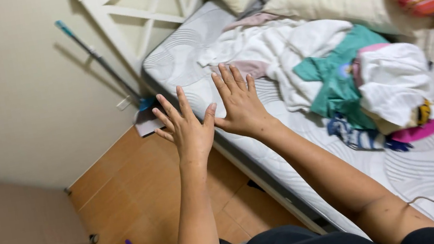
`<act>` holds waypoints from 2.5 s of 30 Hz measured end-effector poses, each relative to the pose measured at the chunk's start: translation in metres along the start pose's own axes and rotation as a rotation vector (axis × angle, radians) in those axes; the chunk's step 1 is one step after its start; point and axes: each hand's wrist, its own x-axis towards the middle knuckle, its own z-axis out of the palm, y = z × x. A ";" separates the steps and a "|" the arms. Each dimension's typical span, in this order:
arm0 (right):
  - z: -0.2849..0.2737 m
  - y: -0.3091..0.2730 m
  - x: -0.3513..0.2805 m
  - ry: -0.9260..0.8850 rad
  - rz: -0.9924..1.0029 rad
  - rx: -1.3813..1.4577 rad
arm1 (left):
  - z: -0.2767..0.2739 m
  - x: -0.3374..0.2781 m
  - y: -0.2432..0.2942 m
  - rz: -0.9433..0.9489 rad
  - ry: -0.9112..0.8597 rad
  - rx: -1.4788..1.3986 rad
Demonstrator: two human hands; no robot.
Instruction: The person hangs a black garment and a white garment on wooden hangers, placing them on a wooden clothing rack. They then gather several empty wooden hangers from the bed and hang them on the rack. Finally, they hang a patterned neck pillow on the rack.
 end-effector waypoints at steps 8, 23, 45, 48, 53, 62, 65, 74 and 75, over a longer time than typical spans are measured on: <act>-0.059 0.084 -0.068 0.068 0.127 -0.095 | 0.057 -0.029 0.093 0.145 -0.109 -0.038; -0.122 0.153 -0.157 0.189 0.367 -0.161 | 0.123 -0.061 0.192 0.398 -0.238 -0.131; -0.160 0.233 -0.144 0.293 0.754 -0.235 | 0.195 0.011 0.301 0.719 -0.462 -0.216; -0.163 0.253 -0.146 0.282 0.764 -0.260 | 0.206 0.013 0.315 0.713 -0.487 -0.197; -0.171 0.292 -0.156 0.289 0.753 -0.228 | 0.234 0.009 0.344 0.689 -0.484 -0.210; -0.187 0.396 -0.177 0.250 0.782 -0.184 | 0.319 0.001 0.413 0.658 -0.478 -0.188; -0.188 0.436 -0.179 0.225 0.803 -0.168 | 0.350 0.004 0.437 0.638 -0.481 -0.163; -0.168 0.574 -0.172 0.178 0.914 -0.135 | 0.474 0.046 0.506 0.647 -0.529 -0.077; -0.165 0.590 -0.171 0.158 0.938 -0.136 | 0.489 0.052 0.512 0.649 -0.542 -0.076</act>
